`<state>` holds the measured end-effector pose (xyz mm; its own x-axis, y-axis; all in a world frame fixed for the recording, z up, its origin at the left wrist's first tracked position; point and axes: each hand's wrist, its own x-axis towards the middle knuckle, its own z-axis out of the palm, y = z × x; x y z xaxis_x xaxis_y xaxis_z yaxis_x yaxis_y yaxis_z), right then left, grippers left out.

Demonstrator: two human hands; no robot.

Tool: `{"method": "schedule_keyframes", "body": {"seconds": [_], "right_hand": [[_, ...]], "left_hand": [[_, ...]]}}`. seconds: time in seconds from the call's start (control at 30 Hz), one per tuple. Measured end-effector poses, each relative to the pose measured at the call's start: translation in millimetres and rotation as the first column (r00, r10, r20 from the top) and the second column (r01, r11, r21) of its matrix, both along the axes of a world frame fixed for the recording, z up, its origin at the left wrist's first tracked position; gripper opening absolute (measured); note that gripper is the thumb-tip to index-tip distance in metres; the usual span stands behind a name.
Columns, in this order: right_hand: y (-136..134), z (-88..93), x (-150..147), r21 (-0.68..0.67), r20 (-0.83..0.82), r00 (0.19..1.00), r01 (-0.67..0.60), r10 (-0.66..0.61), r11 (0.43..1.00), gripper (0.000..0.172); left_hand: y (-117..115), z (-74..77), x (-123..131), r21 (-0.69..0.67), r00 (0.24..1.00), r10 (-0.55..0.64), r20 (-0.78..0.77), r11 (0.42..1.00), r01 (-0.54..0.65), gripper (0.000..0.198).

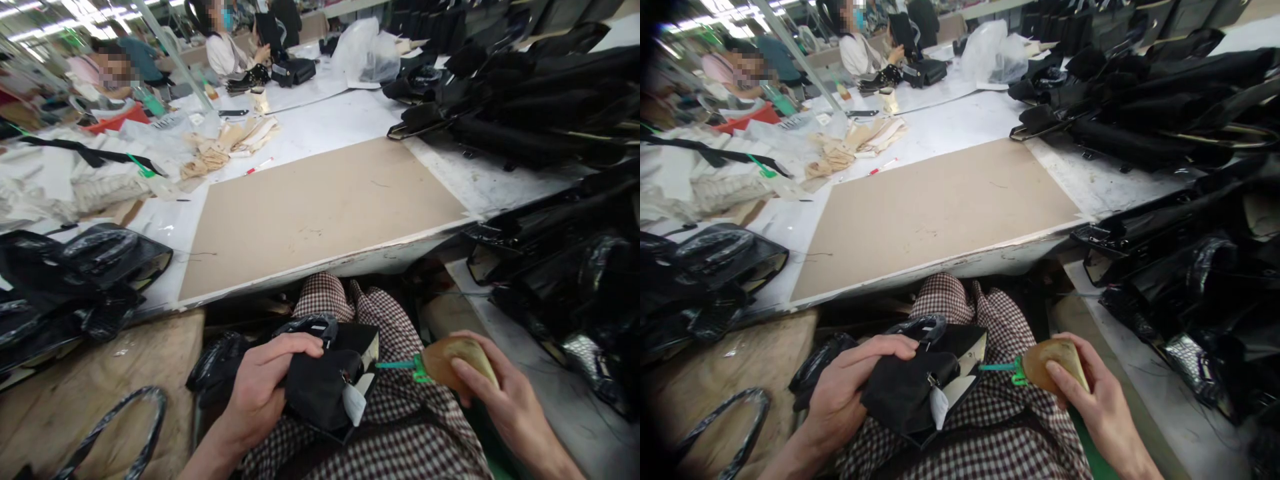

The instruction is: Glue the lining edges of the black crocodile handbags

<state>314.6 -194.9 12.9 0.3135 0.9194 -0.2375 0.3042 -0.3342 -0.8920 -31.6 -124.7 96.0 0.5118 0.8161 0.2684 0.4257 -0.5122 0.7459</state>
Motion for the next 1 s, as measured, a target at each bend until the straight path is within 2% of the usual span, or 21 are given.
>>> {"method": "schedule_keyframes", "body": {"seconds": [0.2,0.33,0.53,0.7,0.83,1.0], "right_hand": [[-2.4,15.8,1.0,-0.101,-0.004,1.0,-0.021,0.02,0.995,0.051],[-9.6,20.3,-1.2,-0.132,-0.105,0.994,-0.04,0.026,0.99,0.049],[-20.2,35.3,-25.6,-0.183,-0.355,0.921,0.1,-0.161,0.978,0.05],[-27.6,44.1,-45.3,-0.217,-0.494,0.838,0.141,-0.233,0.966,0.056],[-29.3,43.2,-46.3,-0.22,-0.476,0.849,0.137,-0.228,0.966,0.055],[-23.8,32.7,-25.4,-0.175,-0.257,0.956,0.099,-0.142,0.98,0.047]], "left_hand": [[-2.5,-1.1,3.2,0.021,0.999,-0.052,0.008,0.998,0.052,0.038],[-2.4,-1.8,3.9,0.024,0.998,-0.066,0.012,0.998,0.066,0.04],[-2.9,-1.9,5.1,0.011,0.997,-0.074,0.016,0.997,0.074,0.044],[-5.0,-3.5,4.0,0.016,0.997,-0.08,0.015,0.997,0.08,0.045],[-5.3,-2.3,4.2,0.025,0.996,-0.087,0.013,0.996,0.086,0.044],[-3.8,-0.6,7.0,0.03,0.995,-0.1,0.021,0.995,0.099,0.046]]}}
